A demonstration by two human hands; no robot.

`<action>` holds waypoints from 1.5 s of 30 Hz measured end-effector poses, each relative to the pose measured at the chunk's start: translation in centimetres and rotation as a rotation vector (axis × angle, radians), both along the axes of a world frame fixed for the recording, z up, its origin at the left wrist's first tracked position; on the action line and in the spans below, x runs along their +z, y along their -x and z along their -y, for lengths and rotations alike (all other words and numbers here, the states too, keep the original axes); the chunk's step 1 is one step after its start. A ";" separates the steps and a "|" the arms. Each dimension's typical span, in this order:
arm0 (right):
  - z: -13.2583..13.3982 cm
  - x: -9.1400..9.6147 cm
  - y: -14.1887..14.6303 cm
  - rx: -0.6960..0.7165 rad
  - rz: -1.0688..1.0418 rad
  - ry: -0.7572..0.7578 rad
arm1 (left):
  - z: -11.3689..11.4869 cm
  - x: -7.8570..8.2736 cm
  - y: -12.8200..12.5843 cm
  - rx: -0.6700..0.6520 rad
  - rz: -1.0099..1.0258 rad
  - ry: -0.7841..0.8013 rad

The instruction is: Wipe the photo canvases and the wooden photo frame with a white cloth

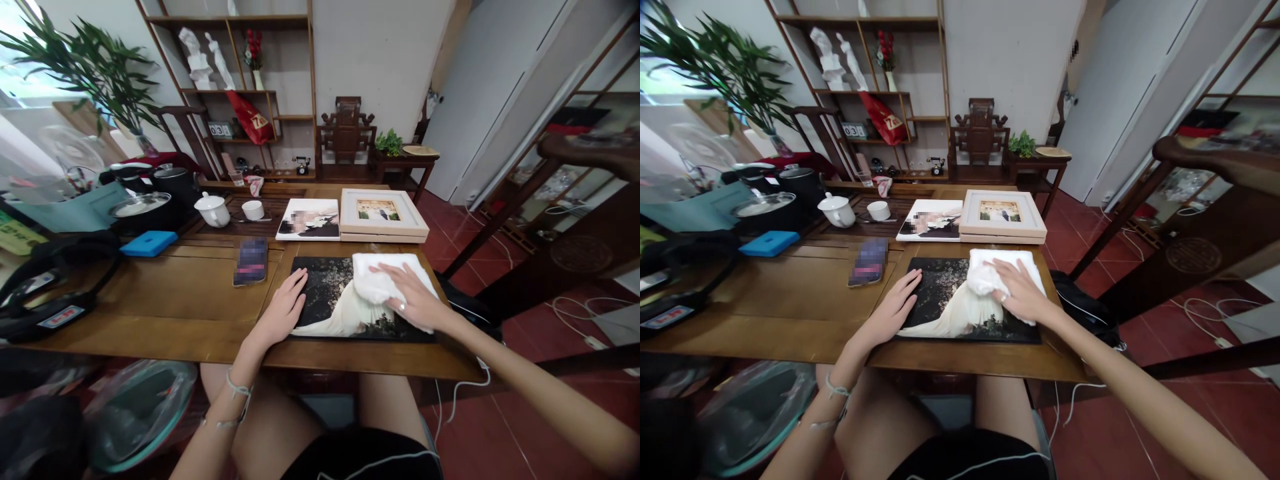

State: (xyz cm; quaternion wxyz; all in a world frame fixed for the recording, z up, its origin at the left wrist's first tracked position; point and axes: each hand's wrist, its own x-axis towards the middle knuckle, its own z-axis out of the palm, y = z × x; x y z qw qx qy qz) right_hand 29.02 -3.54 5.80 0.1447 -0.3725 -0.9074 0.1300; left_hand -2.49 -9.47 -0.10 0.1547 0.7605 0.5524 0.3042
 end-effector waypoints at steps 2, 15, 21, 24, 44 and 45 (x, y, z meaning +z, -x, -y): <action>-2.3 -0.1 0.9 -0.089 0.033 0.010 | 0.0 0.1 0.0 0.002 0.004 -0.003; 7.7 -0.4 2.6 0.310 0.092 -0.013 | 0.0 0.1 -0.2 0.004 -0.001 -0.035; 0.1 -0.5 3.1 -0.010 0.063 -0.007 | 0.0 0.1 -0.1 0.002 -0.003 -0.002; -2.5 -0.4 3.7 -0.122 0.085 -0.010 | 0.1 0.3 -0.1 0.005 0.000 -0.005; -1.5 -0.1 4.0 -0.087 0.170 -0.010 | 0.1 0.3 -0.1 0.005 -0.019 0.021; -2.4 0.1 4.1 -0.141 0.184 -0.020 | 0.1 0.3 -0.1 0.004 -0.017 0.019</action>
